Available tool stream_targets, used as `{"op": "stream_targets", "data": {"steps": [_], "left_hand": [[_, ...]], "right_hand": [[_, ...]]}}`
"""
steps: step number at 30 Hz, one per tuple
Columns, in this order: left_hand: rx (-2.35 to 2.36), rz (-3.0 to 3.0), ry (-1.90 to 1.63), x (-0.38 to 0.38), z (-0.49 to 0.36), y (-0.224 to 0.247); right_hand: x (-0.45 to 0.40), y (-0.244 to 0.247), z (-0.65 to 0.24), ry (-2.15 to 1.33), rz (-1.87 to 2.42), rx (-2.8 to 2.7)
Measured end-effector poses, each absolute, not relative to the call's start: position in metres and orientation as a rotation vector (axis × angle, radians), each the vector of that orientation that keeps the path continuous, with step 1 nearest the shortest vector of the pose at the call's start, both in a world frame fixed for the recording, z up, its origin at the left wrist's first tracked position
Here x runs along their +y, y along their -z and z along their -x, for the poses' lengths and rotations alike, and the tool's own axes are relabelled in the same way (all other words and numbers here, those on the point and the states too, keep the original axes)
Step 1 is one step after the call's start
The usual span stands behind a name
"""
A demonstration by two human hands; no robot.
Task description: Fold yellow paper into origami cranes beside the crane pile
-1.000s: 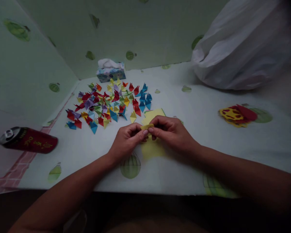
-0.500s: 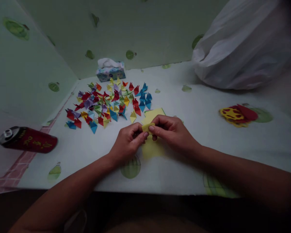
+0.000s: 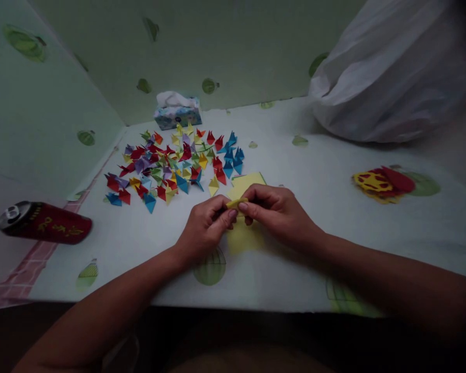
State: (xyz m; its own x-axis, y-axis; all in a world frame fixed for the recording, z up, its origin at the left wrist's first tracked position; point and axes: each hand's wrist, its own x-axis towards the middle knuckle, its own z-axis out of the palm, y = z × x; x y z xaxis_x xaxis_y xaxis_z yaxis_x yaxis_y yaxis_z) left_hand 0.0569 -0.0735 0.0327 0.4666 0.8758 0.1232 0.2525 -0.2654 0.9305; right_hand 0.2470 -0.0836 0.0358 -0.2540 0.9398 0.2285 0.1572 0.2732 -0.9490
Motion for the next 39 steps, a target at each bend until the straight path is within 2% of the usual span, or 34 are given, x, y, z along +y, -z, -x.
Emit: {"op": "stream_targets", "data": {"steps": [9,20,39], "left_hand": [[1.022,-1.821,-0.778,-0.0730,-0.0564,-0.0290],[1.017,-1.549,-0.972,-0.0686,-0.0573,-0.0291],[1.058,-1.731,-0.917,-0.0733,-0.0565,-0.0321]], "right_hand": [[-0.0819,-0.0363,-0.2470,-1.121,1.048,-1.565],[-0.0778,-0.0313,-0.2479,-1.165,1.086,-1.590],[-0.0796,-0.0315,-0.2485,-0.932,1.049,-1.820]]}}
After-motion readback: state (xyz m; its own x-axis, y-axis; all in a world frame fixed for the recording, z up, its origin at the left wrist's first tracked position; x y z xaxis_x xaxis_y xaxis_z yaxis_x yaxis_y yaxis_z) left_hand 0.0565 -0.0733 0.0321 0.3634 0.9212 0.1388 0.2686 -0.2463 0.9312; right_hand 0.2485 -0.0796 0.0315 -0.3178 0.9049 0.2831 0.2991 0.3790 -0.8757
